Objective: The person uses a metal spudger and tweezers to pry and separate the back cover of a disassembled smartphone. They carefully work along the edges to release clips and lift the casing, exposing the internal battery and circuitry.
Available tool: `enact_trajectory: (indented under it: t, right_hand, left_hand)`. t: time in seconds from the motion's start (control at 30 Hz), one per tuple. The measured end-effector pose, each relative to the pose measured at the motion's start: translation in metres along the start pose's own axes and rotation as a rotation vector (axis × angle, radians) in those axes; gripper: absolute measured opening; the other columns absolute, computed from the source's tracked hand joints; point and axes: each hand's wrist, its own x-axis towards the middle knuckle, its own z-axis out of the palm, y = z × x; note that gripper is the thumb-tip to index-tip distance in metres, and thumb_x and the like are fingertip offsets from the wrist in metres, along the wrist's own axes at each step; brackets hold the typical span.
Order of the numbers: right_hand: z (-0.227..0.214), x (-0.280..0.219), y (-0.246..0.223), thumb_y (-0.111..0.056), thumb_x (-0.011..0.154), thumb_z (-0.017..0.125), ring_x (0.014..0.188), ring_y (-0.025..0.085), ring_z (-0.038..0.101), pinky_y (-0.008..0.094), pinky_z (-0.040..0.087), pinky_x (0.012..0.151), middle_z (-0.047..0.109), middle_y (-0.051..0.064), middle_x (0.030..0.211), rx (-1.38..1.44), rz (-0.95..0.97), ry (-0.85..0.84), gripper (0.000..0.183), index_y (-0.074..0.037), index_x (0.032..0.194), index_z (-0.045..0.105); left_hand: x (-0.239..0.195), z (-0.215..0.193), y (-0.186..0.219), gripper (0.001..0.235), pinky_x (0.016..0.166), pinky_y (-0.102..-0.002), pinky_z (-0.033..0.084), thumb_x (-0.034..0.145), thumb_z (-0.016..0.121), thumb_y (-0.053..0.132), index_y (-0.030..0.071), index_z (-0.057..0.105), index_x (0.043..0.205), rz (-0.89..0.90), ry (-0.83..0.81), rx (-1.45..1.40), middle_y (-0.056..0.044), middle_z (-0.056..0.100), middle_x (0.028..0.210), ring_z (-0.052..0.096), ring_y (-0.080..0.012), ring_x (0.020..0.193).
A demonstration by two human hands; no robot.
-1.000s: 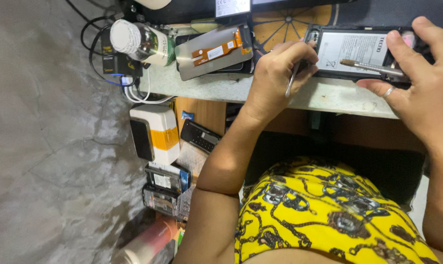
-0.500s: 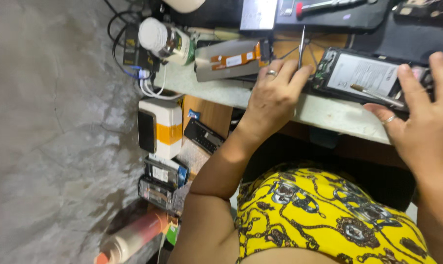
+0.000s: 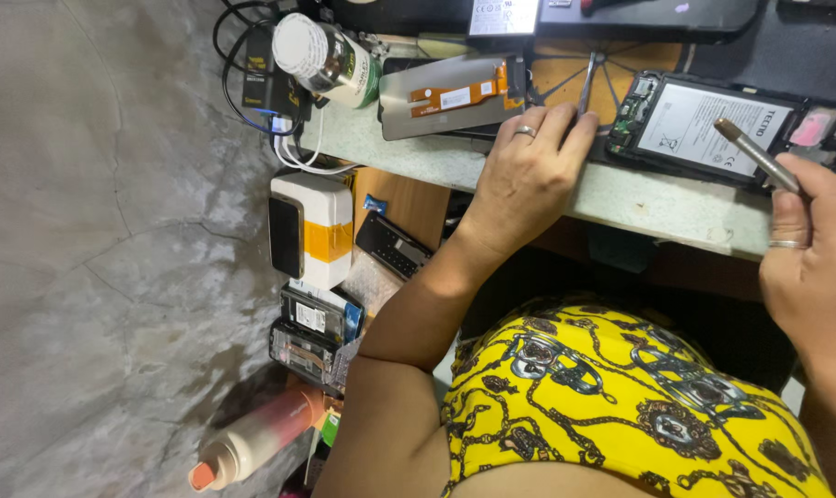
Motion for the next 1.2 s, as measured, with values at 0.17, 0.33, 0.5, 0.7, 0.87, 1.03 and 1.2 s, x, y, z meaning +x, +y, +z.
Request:
enact_trajectory:
  t: [0.17, 0.33, 0.5, 0.7, 0.87, 1.03, 1.2]
  right_hand:
    - [-0.009, 0.009, -0.015, 0.009, 0.112, 0.062, 0.089, 0.026, 0.062, 0.034, 0.052, 0.077, 0.057, 0.017, 0.105, -0.061, -0.074, -0.041, 0.031, 0.000, 0.142, 0.061]
    - [-0.013, 0.011, -0.036, 0.010, 0.098, 0.074, 0.085, 0.029, 0.065, 0.037, 0.054, 0.075, 0.062, 0.013, 0.100, -0.052, -0.292, -0.027, 0.039, -0.007, 0.133, 0.068]
    - [-0.005, 0.012, -0.031, 0.004, 0.095, 0.078, 0.085, 0.030, 0.065, 0.039, 0.054, 0.072, 0.065, 0.012, 0.101, 0.004, -0.356, -0.054, 0.031, -0.006, 0.123, 0.069]
    - [-0.023, -0.004, -0.011, -0.005, 0.110, 0.077, 0.090, 0.024, 0.064, 0.033, 0.051, 0.078, 0.063, 0.011, 0.107, 0.043, -0.031, -0.055, 0.013, -0.007, 0.123, 0.076]
    - [-0.023, 0.030, -0.016, -0.021, 0.092, 0.084, 0.124, 0.032, 0.058, 0.041, 0.050, 0.103, 0.058, 0.015, 0.132, -0.223, -0.267, 0.013, 0.038, -0.009, 0.124, 0.071]
    - [-0.016, 0.059, -0.013, -0.038, 0.079, 0.095, 0.122, 0.038, 0.053, 0.049, 0.047, 0.101, 0.055, 0.020, 0.131, -0.467, -0.370, -0.029, 0.063, -0.007, 0.126, 0.067]
    - [-0.013, 0.060, -0.010, -0.031, 0.085, 0.095, 0.123, 0.038, 0.051, 0.047, 0.045, 0.100, 0.052, 0.018, 0.132, -0.259, -0.237, -0.107, 0.066, -0.009, 0.136, 0.060]
  left_hand:
    - [0.000, -0.009, 0.004, 0.029, 0.098, -0.038, 0.051, 0.097, 0.065, 0.005, 0.004, 0.064, 0.126, -0.021, 0.107, -0.154, -0.011, 0.066, 0.124, 0.066, -0.0262, 0.111]
    - [-0.001, -0.014, 0.033, 0.042, 0.092, -0.031, 0.057, 0.096, 0.078, 0.013, 0.005, 0.059, 0.133, -0.116, -0.021, -1.278, -0.009, 0.068, 0.112, 0.068, -0.0209, 0.101]
    - [-0.004, -0.003, 0.044, 0.018, 0.084, -0.023, 0.057, 0.103, 0.076, 0.013, 0.008, 0.069, 0.119, -0.041, -0.005, -1.390, -0.003, 0.070, 0.101, 0.069, -0.0121, 0.092]
    - [-0.025, 0.000, 0.020, 0.020, 0.077, -0.029, 0.060, 0.110, 0.063, 0.020, 0.001, 0.061, 0.113, -0.338, 0.334, -1.645, -0.010, 0.065, 0.097, 0.070, -0.0151, 0.082]
    - [-0.029, -0.005, 0.006, 0.025, 0.076, -0.029, 0.055, 0.115, 0.058, 0.024, 0.000, 0.053, 0.108, -0.368, 0.371, -1.383, -0.012, 0.059, 0.094, 0.063, -0.0174, 0.079]
    - [-0.030, 0.004, 0.004, 0.031, 0.078, -0.033, 0.056, 0.117, 0.049, 0.033, 0.006, 0.046, 0.103, -0.420, 0.458, -1.452, -0.012, 0.056, 0.092, 0.063, -0.0213, 0.077]
    - [-0.039, 0.010, -0.006, 0.030, 0.055, -0.030, 0.048, 0.113, 0.051, 0.034, 0.007, 0.046, 0.101, -0.532, 0.474, -1.617, -0.010, 0.054, 0.082, 0.055, -0.0178, 0.063]
